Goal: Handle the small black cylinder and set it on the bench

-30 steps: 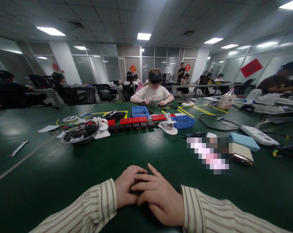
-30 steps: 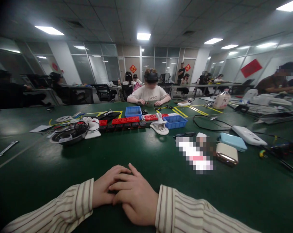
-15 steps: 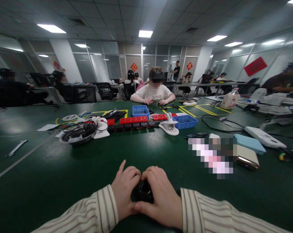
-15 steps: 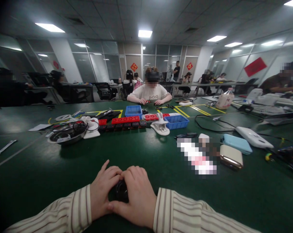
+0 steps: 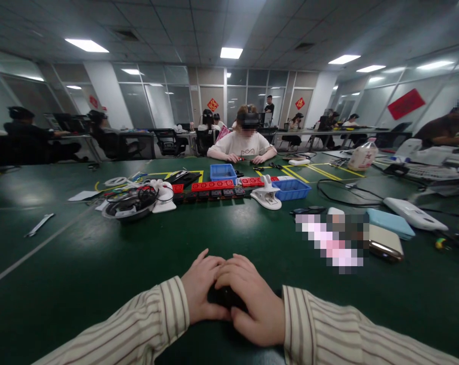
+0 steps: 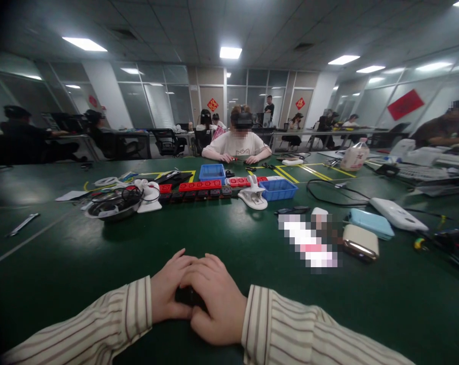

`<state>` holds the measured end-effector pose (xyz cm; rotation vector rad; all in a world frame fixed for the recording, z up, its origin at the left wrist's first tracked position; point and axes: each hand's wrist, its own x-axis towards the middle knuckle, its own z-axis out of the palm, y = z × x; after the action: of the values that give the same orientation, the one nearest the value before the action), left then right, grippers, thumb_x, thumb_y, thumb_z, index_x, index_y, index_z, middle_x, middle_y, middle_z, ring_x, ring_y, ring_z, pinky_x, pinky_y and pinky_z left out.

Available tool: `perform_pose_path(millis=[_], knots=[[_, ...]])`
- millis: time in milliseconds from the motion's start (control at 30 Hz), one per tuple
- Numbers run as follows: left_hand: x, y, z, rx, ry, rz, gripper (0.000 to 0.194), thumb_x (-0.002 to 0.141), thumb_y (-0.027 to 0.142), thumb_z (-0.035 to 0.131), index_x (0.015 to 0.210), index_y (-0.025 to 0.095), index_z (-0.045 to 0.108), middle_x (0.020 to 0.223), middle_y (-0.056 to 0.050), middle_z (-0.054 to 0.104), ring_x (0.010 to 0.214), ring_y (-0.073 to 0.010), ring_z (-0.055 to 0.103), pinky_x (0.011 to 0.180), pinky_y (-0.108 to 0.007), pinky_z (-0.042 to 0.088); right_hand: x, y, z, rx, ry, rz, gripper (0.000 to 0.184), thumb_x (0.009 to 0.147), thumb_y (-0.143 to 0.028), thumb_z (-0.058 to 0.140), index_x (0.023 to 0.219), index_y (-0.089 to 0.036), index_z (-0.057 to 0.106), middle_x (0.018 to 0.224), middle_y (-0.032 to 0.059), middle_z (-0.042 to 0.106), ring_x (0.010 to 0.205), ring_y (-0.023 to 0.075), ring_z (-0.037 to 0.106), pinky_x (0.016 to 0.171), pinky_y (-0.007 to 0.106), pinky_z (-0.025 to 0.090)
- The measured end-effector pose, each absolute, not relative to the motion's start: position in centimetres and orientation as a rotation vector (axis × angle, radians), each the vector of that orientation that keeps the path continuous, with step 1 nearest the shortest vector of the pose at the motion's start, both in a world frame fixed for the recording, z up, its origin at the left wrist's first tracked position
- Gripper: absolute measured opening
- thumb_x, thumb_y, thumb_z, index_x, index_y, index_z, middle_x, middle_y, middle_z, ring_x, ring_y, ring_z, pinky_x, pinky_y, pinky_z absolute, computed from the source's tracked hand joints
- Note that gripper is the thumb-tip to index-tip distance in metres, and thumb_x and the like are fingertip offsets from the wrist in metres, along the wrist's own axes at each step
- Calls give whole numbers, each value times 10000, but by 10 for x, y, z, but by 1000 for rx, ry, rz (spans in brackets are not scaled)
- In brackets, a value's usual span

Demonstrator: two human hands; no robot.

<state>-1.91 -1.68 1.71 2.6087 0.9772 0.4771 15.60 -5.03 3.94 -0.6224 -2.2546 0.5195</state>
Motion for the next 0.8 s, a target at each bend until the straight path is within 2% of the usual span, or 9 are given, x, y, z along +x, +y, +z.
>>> perform_pose_path(millis=[100, 167, 233, 300, 367, 467, 533, 667, 800], knots=[[-24, -14, 16, 2611, 983, 527, 772, 555, 530, 690, 1187, 169, 434, 1161, -118, 525, 1099, -295, 470, 1021, -580, 160, 160, -49, 38, -650, -2142, 508, 339, 775, -345, 445, 1070, -180, 441, 1066, 74, 511, 1006, 210, 453, 961, 430, 262], [-27, -12, 15, 2623, 983, 568, 855, 558, 571, 663, 1244, 160, 361, 1224, -139, 486, 1145, -314, 433, 1022, -588, 156, 162, -48, 36, -694, -2076, 501, 385, 836, -462, 387, 1088, -174, 432, 1061, 86, 496, 991, 216, 450, 901, 408, 322], [-28, -11, 15, 2643, 971, 599, 905, 553, 594, 646, 1273, 159, 313, 1256, -150, 458, 1159, -325, 418, 1022, -591, 156, 162, -46, 33, -773, -2046, 492, 473, 839, -566, 338, 1057, -160, 448, 1024, 96, 496, 943, 222, 458, 828, 390, 365], [-26, -13, 16, 2651, 984, 615, 865, 532, 589, 650, 1226, 157, 365, 1204, -143, 491, 1119, -322, 450, 1018, -586, 171, 159, -44, 30, -869, -2052, 455, 564, 790, -660, 338, 972, -145, 477, 949, 95, 506, 857, 221, 464, 765, 384, 377], [-20, -17, 18, 2639, 1065, 633, 713, 529, 547, 659, 1095, 159, 465, 1078, -117, 548, 1037, -304, 498, 1014, -584, 171, 156, -44, 29, -943, -2083, 385, 600, 734, -713, 365, 870, -142, 489, 866, 82, 507, 777, 209, 448, 710, 372, 373], [-11, -26, 19, 2598, 1216, 639, 468, 537, 461, 656, 893, 183, 533, 930, -61, 570, 927, -271, 529, 1006, -606, 115, 151, -44, 29, -1034, -2143, 305, 525, 736, -667, 425, 805, -151, 486, 810, 61, 500, 743, 197, 426, 695, 361, 350], [-8, -28, 17, 2562, 1246, 613, 393, 528, 414, 656, 839, 199, 545, 888, -29, 569, 891, -253, 535, 1001, -616, 86, 150, -45, 30, -1078, -2190, 289, 432, 753, -587, 482, 801, -157, 485, 804, 49, 500, 752, 195, 424, 710, 359, 338], [-10, -22, 14, 2531, 1142, 546, 359, 526, 356, 668, 834, 208, 560, 881, -7, 573, 897, -234, 532, 1021, -576, 93, 150, -42, 29, -1105, -2283, 255, 314, 730, -459, 573, 784, -164, 482, 787, 32, 501, 751, 187, 426, 717, 348, 332], [-16, -9, 14, 2584, 927, 473, 424, 508, 325, 684, 901, 204, 580, 951, -22, 567, 938, -237, 514, 1021, -501, 210, 152, -38, 29, -906, -2315, 260, 215, 745, -372, 515, 799, -164, 509, 803, 45, 535, 763, 187, 448, 707, 336, 347]])
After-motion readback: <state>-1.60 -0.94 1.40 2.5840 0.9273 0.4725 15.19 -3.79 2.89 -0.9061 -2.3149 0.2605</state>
